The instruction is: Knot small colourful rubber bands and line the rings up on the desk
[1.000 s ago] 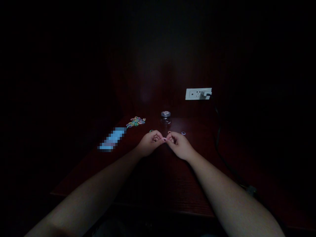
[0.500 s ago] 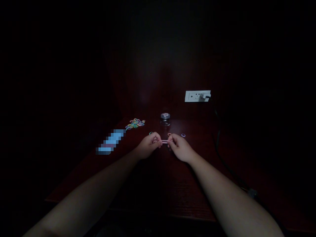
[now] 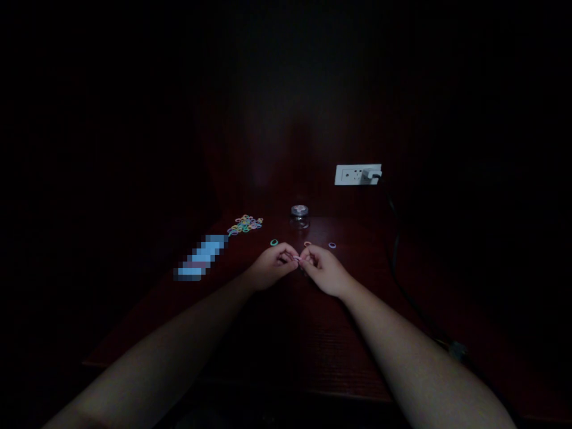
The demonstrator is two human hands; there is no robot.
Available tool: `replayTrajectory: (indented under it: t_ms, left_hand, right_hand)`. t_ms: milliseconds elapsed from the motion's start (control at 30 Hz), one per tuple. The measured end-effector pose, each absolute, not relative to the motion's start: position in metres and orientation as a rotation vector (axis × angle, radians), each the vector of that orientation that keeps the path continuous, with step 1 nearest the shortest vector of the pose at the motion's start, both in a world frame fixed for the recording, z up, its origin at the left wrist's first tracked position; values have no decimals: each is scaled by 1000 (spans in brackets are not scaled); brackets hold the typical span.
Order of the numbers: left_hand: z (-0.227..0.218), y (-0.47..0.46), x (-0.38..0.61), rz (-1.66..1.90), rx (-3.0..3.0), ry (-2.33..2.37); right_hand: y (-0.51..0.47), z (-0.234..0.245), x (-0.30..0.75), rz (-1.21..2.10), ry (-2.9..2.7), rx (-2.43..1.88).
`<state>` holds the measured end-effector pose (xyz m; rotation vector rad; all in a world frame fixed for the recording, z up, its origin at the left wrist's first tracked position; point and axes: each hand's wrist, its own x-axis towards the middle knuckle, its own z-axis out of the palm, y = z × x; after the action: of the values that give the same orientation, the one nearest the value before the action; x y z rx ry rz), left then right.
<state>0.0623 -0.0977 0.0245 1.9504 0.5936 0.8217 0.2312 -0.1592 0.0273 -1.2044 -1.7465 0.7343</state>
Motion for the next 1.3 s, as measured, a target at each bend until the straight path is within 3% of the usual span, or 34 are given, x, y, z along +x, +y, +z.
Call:
replayTrajectory:
  t_ms: [800,1300]
  left_hand:
    - [19,-89,63,833,1753,551]
    - [24,-95,64,788,1747,643]
  right_hand:
    - [-157,24,234,782,-1761,-1196]
    - [-159,29,234,647,-1776,-1225]
